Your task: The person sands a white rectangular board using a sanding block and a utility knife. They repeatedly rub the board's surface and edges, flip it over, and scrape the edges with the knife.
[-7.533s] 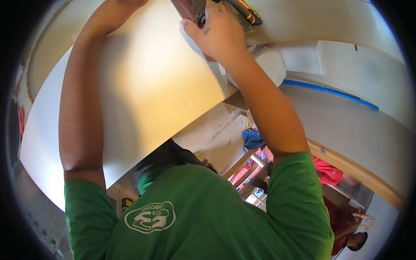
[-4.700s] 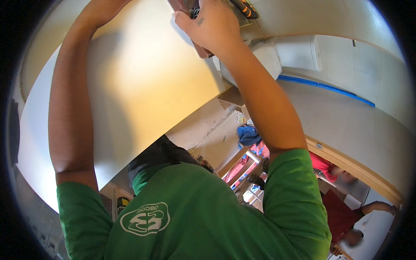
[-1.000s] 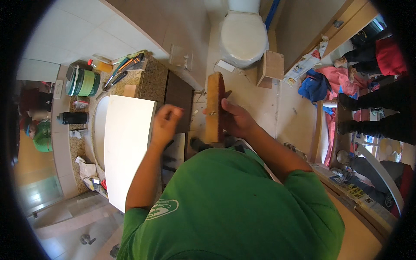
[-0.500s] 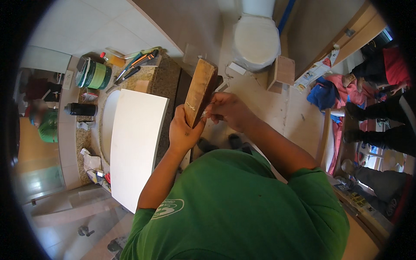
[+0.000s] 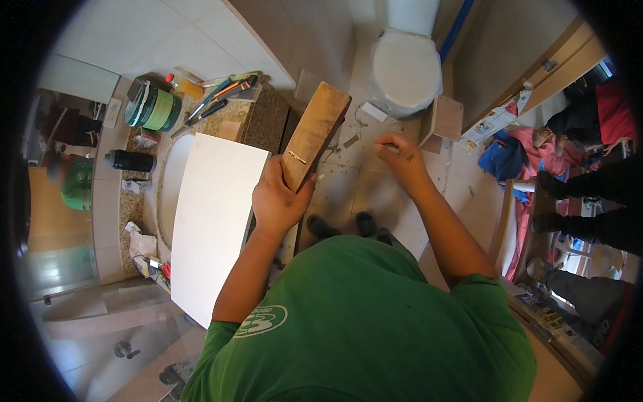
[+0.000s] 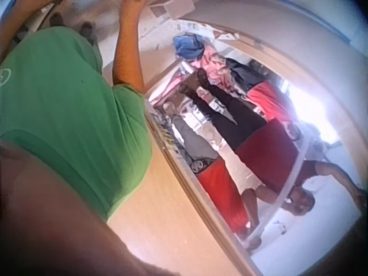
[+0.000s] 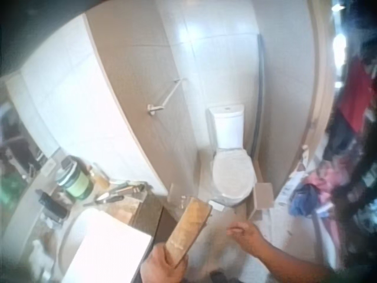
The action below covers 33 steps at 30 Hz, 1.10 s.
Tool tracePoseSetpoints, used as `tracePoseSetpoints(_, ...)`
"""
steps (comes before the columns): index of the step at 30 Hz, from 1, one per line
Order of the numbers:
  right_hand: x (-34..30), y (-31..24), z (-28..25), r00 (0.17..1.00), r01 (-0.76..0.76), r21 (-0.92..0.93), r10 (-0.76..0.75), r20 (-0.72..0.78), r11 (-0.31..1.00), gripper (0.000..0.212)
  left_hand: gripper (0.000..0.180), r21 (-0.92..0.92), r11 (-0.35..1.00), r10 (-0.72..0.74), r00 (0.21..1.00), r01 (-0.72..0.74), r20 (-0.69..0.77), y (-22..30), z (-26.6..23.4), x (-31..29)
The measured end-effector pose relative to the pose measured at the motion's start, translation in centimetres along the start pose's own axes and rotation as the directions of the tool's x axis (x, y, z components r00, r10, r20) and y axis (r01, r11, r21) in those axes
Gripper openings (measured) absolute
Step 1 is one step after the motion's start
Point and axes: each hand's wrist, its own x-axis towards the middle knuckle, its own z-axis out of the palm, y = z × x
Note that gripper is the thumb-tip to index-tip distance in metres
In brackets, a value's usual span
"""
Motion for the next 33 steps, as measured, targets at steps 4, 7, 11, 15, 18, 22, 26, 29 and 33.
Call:
tracePoseSetpoints(4, -2.0, -4.3, 2.8, 0.973, -0.012, 0.407, -0.083, 0.215, 0.913, 0.032, 0.056, -0.068, 0.992, -0.093, 0.983, 0.105, 0.16, 0.5, 0.3, 0.4)
tracePoseSetpoints(7, -2.9, -6.4, 5.0, 0.958, 0.062, 0.496, -0.19, 0.213, 0.866, 0.022, 0.052, -0.373, 0.879, -0.152, 0.917, 0.296, 0.369, 0.1, 0.4, 0.6)
tracePoseSetpoints(11, -3.6, -7.9, 5.8, 0.972, 0.123, 0.395, -0.19, 0.137, 0.911, 0.022, 0.047, -0.724, 0.119, 0.042, 0.725, 0.679, 0.687, -1.5, -0.3, 0.3)
tracePoseSetpoints(15, -3.8, -9.9, 6.1, 0.874, 0.472, 0.245, -0.487, 0.001, 0.847, 0.022, 0.053, -0.684, -0.309, 0.331, 0.749, 0.661, 0.574, -2.5, -0.7, -0.3)
tracePoseSetpoints(18, -4.3, -11.6, 6.7, 0.811, 0.582, 0.167, -0.584, -0.038, 0.796, 0.021, 0.053, -0.701, -0.309, 0.331, 0.764, 0.643, 0.555, -2.6, -1.1, -0.6)
tracePoseSetpoints(22, -4.3, -13.0, 7.5, 0.766, 0.642, 0.018, -0.642, -0.002, 0.766, 0.019, 0.053, -0.738, -0.232, 0.329, 0.765, 0.634, 0.554, -2.6, -1.3, -0.8)
tracePoseSetpoints(26, -3.8, -13.7, 7.3, 0.761, 0.649, -0.059, -0.645, 0.07, 0.759, 0.014, 0.05, -0.738, -0.244, 0.324, 0.77, 0.63, 0.55, -3.3, -0.6, -1.2)
tracePoseSetpoints(29, -3.7, -14.6, 5.6, 0.799, 0.601, 0.038, -0.6, -0.032, 0.798, 0.01, 0.051, -0.731, -0.306, 0.269, 0.792, 0.61, 0.548, -4.5, 0.4, -1.4)
tracePoseSetpoints(33, -3.4, -15.1, 0.9, 0.885, 0.461, 0.281, -0.412, -0.22, 0.842, 0.012, 0.053, -0.704, -0.379, 0.231, 0.798, 0.6, 0.556, -6.6, 1.0, -1.8)
